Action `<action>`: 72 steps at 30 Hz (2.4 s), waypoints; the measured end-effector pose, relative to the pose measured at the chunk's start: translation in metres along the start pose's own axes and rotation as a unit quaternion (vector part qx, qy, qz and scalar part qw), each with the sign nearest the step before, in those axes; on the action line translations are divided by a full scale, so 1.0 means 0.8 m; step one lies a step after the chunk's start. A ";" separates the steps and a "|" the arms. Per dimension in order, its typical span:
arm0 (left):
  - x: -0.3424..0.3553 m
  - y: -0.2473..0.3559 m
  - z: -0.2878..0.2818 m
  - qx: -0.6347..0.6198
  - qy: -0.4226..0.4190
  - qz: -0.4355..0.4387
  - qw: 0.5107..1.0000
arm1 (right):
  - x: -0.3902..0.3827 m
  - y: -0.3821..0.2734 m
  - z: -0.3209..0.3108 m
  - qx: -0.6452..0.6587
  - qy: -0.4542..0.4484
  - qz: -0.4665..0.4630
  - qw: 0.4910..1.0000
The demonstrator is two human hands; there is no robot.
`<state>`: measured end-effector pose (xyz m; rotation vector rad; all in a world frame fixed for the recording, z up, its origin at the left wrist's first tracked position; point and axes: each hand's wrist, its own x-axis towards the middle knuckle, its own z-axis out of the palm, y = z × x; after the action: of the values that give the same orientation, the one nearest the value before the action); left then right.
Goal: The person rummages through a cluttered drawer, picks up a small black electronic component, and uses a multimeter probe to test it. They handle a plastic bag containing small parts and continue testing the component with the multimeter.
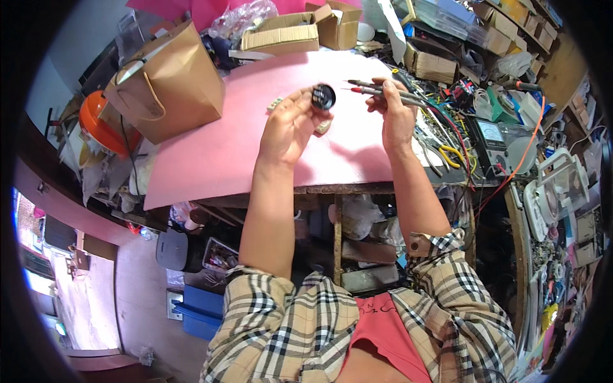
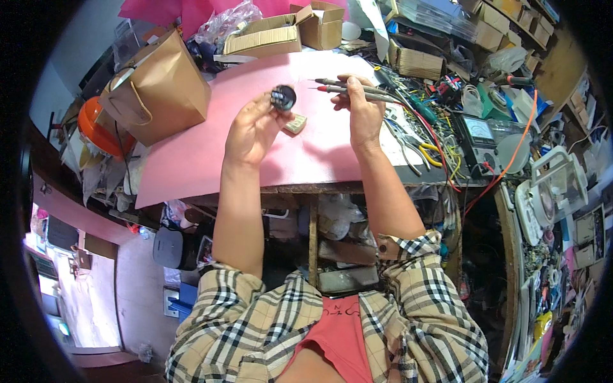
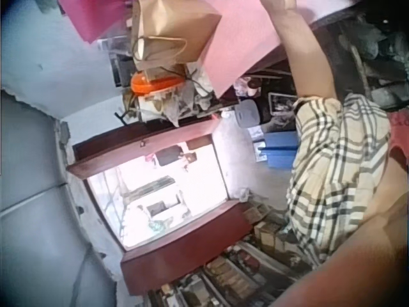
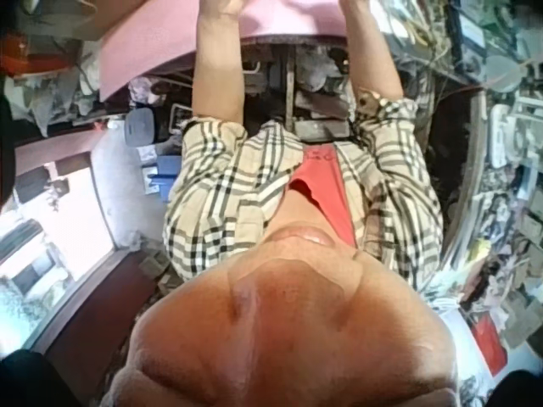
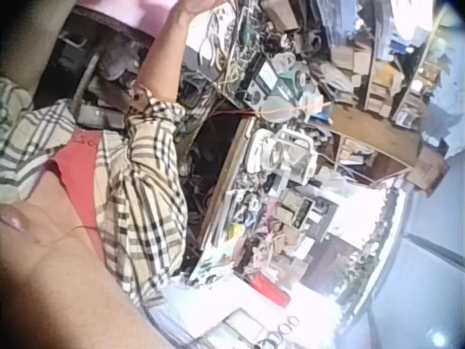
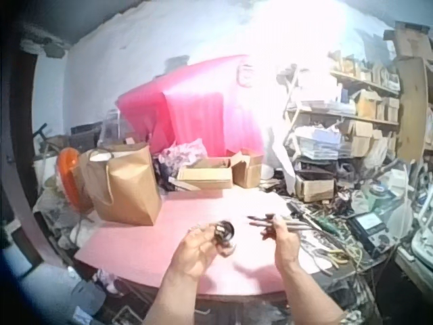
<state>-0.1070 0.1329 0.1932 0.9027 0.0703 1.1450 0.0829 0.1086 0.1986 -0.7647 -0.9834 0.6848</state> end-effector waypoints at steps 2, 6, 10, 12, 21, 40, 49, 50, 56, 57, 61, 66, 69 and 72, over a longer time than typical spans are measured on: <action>0.023 0.003 -0.011 -0.012 0.018 0.015 1.000 | 0.005 0.006 0.005 -0.015 0.001 -0.009 1.000; 0.037 -0.026 -0.062 -0.068 0.067 0.009 0.995 | -0.002 0.029 -0.004 0.049 -0.021 0.109 0.993; 0.026 -0.025 -0.066 -0.041 0.074 0.046 0.995 | -0.017 0.009 -0.012 0.016 -0.044 0.043 0.998; 0.022 -0.025 -0.060 -0.011 0.084 0.040 0.996 | -0.025 0.002 -0.004 0.020 -0.074 0.022 0.997; 0.017 -0.023 -0.041 0.051 0.079 0.038 0.995 | -0.038 0.006 0.004 -0.044 -0.129 -0.089 0.987; 0.012 -0.028 -0.034 0.122 0.031 0.000 0.992 | -0.041 0.004 0.005 -0.034 -0.101 -0.032 0.994; 0.009 -0.024 -0.030 0.092 0.001 -0.007 0.996 | -0.047 -0.011 0.000 0.085 -0.113 0.024 0.990; 0.007 -0.024 -0.029 0.091 -0.004 -0.008 0.996 | -0.047 -0.010 -0.004 0.102 -0.121 0.024 0.987; 0.005 -0.023 -0.027 0.076 0.009 -0.019 0.997 | -0.050 -0.012 -0.002 0.106 -0.149 0.035 0.983; 0.005 -0.023 -0.028 0.076 0.008 -0.021 0.997 | -0.050 -0.012 -0.001 0.099 -0.154 0.033 0.983; 0.004 -0.020 -0.031 0.077 0.006 -0.023 0.997 | -0.049 -0.011 0.000 0.096 -0.159 0.023 0.982; 0.003 -0.020 -0.037 0.089 -0.020 -0.027 0.995 | -0.050 -0.015 0.000 0.071 -0.163 0.016 0.984; 0.007 -0.026 -0.037 0.103 -0.024 -0.026 0.994 | -0.050 -0.013 -0.005 0.063 -0.164 0.010 0.984; 0.008 -0.034 -0.029 0.119 0.004 -0.012 0.993 | -0.051 -0.009 -0.007 0.085 -0.157 0.017 0.984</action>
<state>-0.0945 0.1481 0.1628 1.1051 0.2281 1.1331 0.0734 0.0708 0.1836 -0.5321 -1.1809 0.9250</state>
